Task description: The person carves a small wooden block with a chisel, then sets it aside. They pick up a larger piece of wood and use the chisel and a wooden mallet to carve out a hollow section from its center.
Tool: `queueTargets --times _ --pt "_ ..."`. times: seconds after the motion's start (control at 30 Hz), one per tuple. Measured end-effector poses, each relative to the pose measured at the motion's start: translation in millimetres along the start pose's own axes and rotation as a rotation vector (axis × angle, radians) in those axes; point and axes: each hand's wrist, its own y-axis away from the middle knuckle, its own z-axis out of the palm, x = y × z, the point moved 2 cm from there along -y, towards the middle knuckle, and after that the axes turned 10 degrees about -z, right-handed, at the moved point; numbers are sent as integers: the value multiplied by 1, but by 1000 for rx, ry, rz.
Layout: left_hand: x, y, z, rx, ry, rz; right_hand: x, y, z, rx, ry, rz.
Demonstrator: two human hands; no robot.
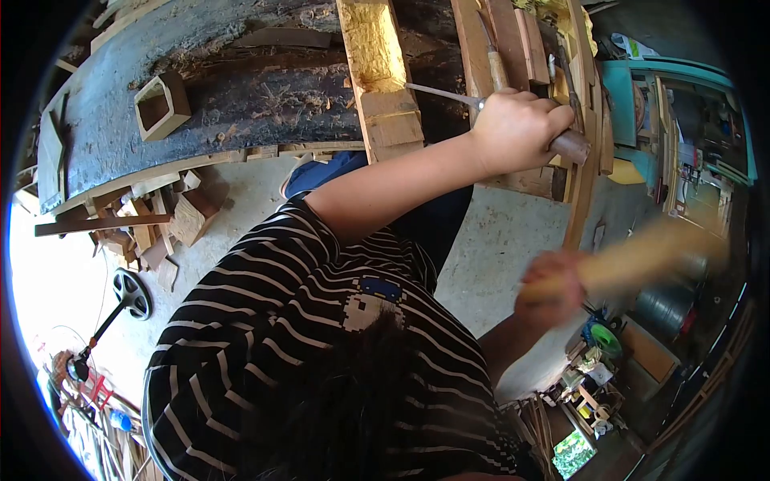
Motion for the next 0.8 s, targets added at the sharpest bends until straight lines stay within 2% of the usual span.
queueTargets --times 0.03,0.1,0.13,0.2,0.23,0.27,0.33,0.37,0.4,0.5,0.53,0.6,0.67,0.73,0.77,0.8 --pt "-2 -1 1 -23 -9 -7 -1 1 8 -1 -4 -1" --pt "-5 1 2 -53 -50 2 -4 4 23 -77 507 370" --pt "-5 1 1 -56 -57 3 -9 5 24 -78 500 374" --pt "-4 1 -3 -49 -35 -4 -25 11 15 61 543 239" --pt "-5 0 -2 -25 -16 -10 -32 7 5 -44 385 185" --pt "-6 -2 -3 -26 -20 -13 -36 -6 6 -219 139 46" --pt "-6 -5 -4 -33 -28 -42 -39 -13 10 -78 -60 -201" --pt "-6 -7 -4 -36 -29 -42 -34 -19 17 -64 -191 -223" --pt "-6 -8 -5 -28 -39 -47 -24 -24 26 -59 -190 -223" --pt "-10 -5 0 -52 -72 -64 6 -27 54 15 716 97" --pt "-14 -5 2 -78 -109 -70 4 -30 51 28 717 96" --pt "-20 -7 3 -102 -136 -64 2 -47 40 -179 570 232" --pt "-20 -5 -3 -100 -110 -68 -2 -45 15 -183 547 256" --pt "-19 -4 -8 -82 -91 -71 -18 -42 10 -123 186 164" --pt "-19 -4 -10 -78 -82 -67 -23 -42 6 -125 184 169" --pt "-18 -4 -12 -73 -71 -58 -29 -43 4 -166 -11 75"
